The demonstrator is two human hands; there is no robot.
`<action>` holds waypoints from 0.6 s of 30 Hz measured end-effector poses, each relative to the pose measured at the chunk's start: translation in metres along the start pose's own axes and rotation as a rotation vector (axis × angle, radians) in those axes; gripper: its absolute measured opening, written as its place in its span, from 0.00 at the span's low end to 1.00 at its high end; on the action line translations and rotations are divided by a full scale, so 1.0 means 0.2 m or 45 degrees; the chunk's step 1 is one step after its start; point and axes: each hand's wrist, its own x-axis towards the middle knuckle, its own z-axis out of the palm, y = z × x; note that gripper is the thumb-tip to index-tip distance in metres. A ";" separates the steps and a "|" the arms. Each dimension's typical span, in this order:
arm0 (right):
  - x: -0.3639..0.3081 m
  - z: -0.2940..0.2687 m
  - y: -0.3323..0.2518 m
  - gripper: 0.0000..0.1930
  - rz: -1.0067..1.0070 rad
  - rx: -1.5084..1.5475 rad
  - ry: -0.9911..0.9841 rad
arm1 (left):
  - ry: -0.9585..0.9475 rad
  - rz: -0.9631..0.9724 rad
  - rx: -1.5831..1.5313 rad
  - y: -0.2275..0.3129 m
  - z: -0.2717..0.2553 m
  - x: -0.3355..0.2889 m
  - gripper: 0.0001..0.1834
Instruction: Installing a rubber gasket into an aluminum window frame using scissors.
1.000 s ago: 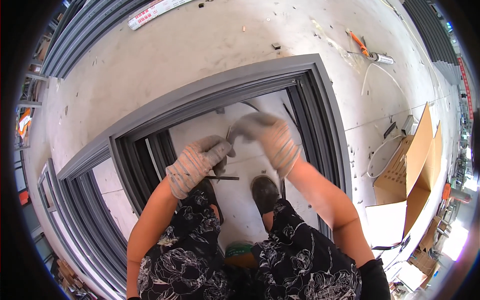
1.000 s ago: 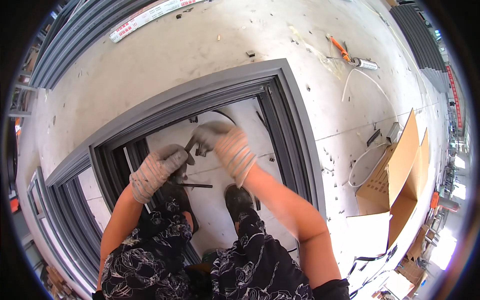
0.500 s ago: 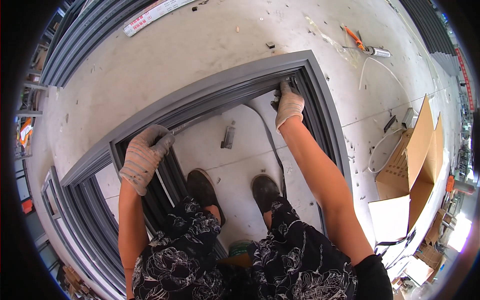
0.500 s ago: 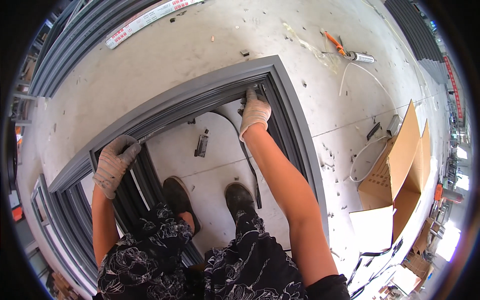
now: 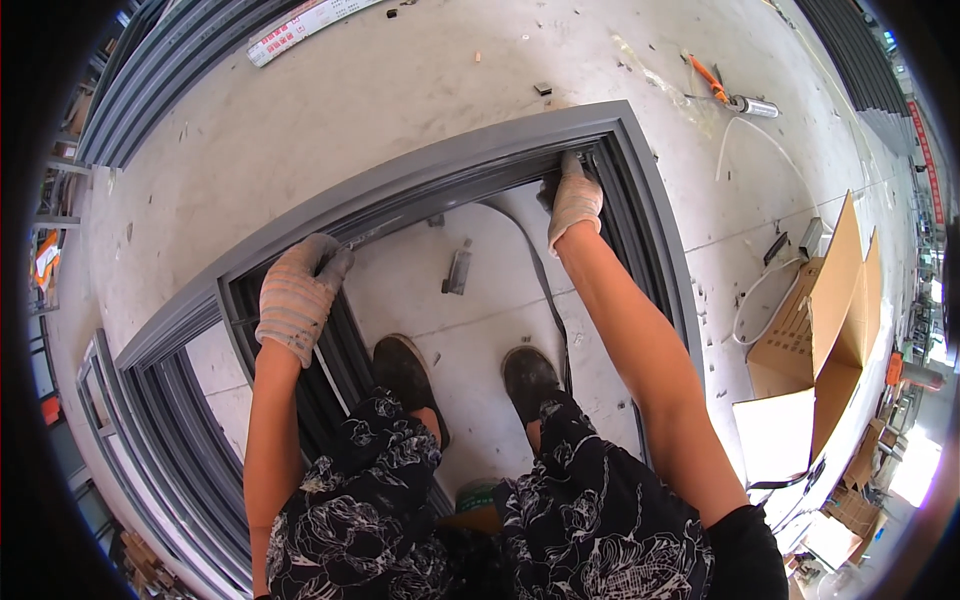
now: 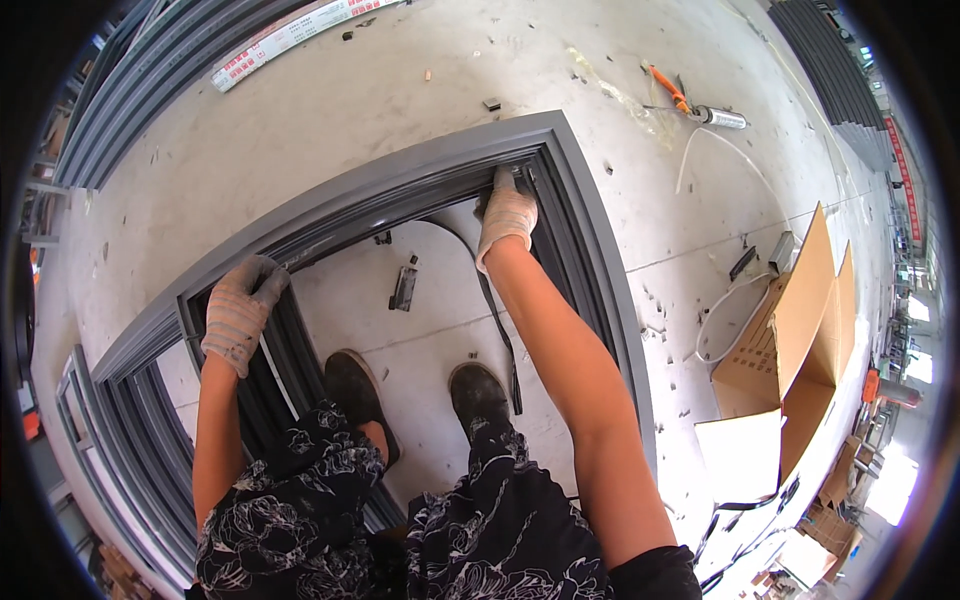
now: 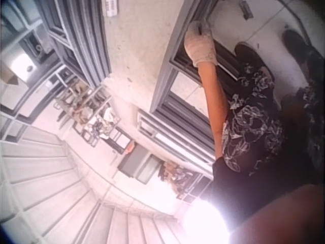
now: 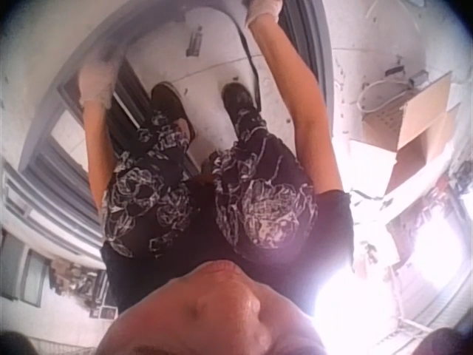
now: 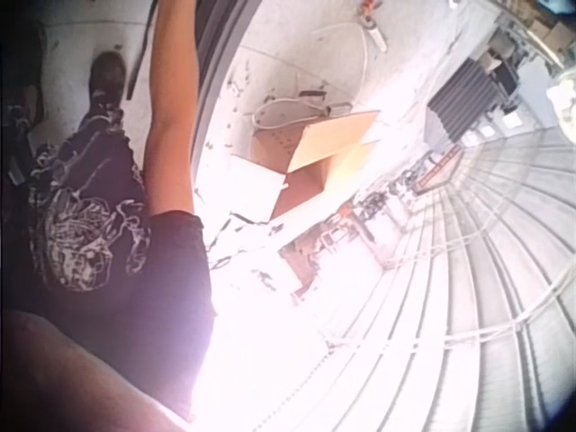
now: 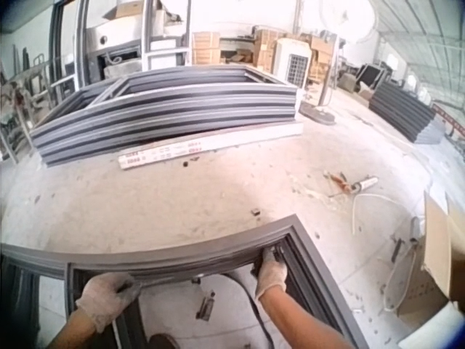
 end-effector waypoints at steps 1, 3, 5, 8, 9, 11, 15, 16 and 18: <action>-0.01 0.01 0.00 0.12 -0.041 0.079 0.007 | -0.001 0.023 0.006 -0.03 0.01 0.01 0.12; -0.03 0.02 -0.02 0.11 -0.083 0.156 0.018 | -0.006 0.049 0.008 -0.07 0.03 0.03 0.11; -0.16 0.01 -0.12 0.10 0.134 0.402 -0.036 | -0.012 0.125 -0.073 -0.09 0.05 0.02 0.13; -0.19 0.03 -0.06 0.11 -0.050 0.142 -0.210 | -0.097 0.116 -0.268 -0.08 0.04 -0.03 0.14; -0.20 0.05 -0.05 0.11 0.149 0.226 -0.191 | -0.100 0.116 -0.264 -0.05 0.03 -0.05 0.14; -0.33 0.08 -0.12 0.10 0.274 0.204 -0.255 | -0.332 -0.198 -0.456 0.00 0.00 -0.09 0.14; -0.35 0.03 -0.11 0.07 0.317 0.358 -0.382 | -0.465 -0.217 -0.489 0.07 -0.01 -0.10 0.14; -0.36 0.02 -0.12 0.08 0.313 0.415 -0.417 | -0.494 -0.225 -0.453 0.09 -0.03 -0.11 0.15; -0.38 0.02 -0.12 0.08 0.292 0.338 -0.447 | -0.520 -0.236 -0.414 0.10 -0.06 -0.12 0.15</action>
